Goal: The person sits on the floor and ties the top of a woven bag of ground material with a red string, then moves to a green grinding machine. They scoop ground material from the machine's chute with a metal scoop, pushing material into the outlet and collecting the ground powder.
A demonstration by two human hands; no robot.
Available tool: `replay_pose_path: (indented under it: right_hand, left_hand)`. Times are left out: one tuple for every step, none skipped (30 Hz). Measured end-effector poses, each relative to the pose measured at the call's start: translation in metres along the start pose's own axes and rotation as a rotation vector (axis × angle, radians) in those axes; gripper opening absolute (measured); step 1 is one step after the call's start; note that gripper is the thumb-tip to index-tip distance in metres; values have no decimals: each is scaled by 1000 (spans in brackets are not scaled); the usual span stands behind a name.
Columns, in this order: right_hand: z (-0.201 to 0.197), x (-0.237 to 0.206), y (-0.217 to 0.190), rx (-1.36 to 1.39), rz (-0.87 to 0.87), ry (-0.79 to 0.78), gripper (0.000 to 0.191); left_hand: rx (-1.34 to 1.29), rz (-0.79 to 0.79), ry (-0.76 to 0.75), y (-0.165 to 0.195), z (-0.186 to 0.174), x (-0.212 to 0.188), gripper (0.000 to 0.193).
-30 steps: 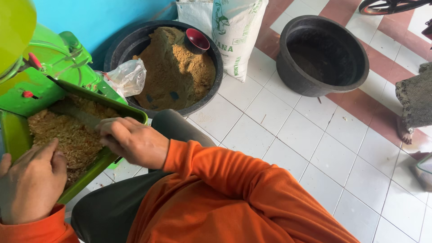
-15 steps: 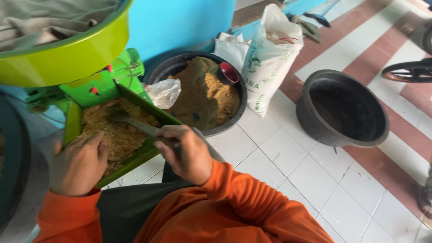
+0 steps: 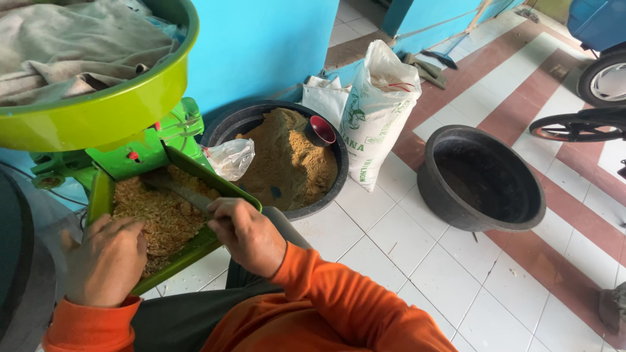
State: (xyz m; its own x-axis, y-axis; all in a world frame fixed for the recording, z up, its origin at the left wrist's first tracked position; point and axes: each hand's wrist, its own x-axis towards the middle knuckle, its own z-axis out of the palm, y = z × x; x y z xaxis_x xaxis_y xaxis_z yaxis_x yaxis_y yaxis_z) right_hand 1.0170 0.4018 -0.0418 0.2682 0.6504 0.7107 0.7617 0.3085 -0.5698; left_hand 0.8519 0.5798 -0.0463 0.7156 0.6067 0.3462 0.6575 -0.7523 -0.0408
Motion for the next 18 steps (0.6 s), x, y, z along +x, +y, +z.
replay_pose_path:
  right_hand:
    - [2, -1, 4, 50, 36, -16, 25]
    - [2, -4, 7, 57, 63, 6, 26]
    - [4, -7, 11, 65, 92, 28, 26]
    - [4, -11, 14, 75, 129, 47, 26]
    - [5, -15, 17, 25, 108, 39, 29]
    - [7, -18, 21, -23, 88, 33, 33]
    - [8, -21, 23, -69, 66, 30, 38]
    - [11, -21, 26, -67, -25, 32, 40]
    - [12, -20, 28, -70, -105, 30, 40]
    - [13, -19, 29, -71, -149, 30, 39]
    - [13, -18, 27, -48, -162, 23, 39]
    - [9, -18, 25, -30, -170, 17, 39]
    - [7, -17, 22, -21, -171, 12, 38]
    - [0, -18, 17, -14, -163, 13, 38]
    - [-7, -20, 11, -10, -156, 17, 37]
    - [-16, -24, 4, -8, -145, 19, 37]
    - [-23, -26, -2, -17, -138, 23, 37]
    - [-30, -30, -7, -35, -137, 30, 36]
  left_hand:
    - [-80, 58, 37, 6, -11, 1, 34]
    - [-160, 120, 74, 13, -24, 6, 40]
    - [-241, 180, 110, 22, -37, 12, 47]
    - [-288, 278, 163, 36, -49, 20, 47]
    - [-339, 375, 211, 54, -60, 32, 46]
    - [-362, 444, 189, 75, -70, 43, 52]
    - [-382, 517, 168, 96, -79, 57, 57]
    - [-260, 533, -28, 123, -87, 71, 72]
    - [-333, 576, -19, 152, -93, 88, 69]
    - [-576, 707, 417, 188, -97, 102, 63]
    - [-521, 717, 400, 212, -99, 112, 64]
    - [-493, 643, 23, 239, -102, 126, 67]
    - [-537, 650, 6, 264, -105, 136, 76]
    - [-583, 658, -12, 285, -106, 145, 85]
    - [-667, 679, 66, 303, -107, 151, 74]
    - [-752, 696, 144, 316, -106, 154, 63]
    - [-766, 685, 152, 326, -106, 158, 58]
    - [-781, 672, 161, 335, -107, 162, 53]
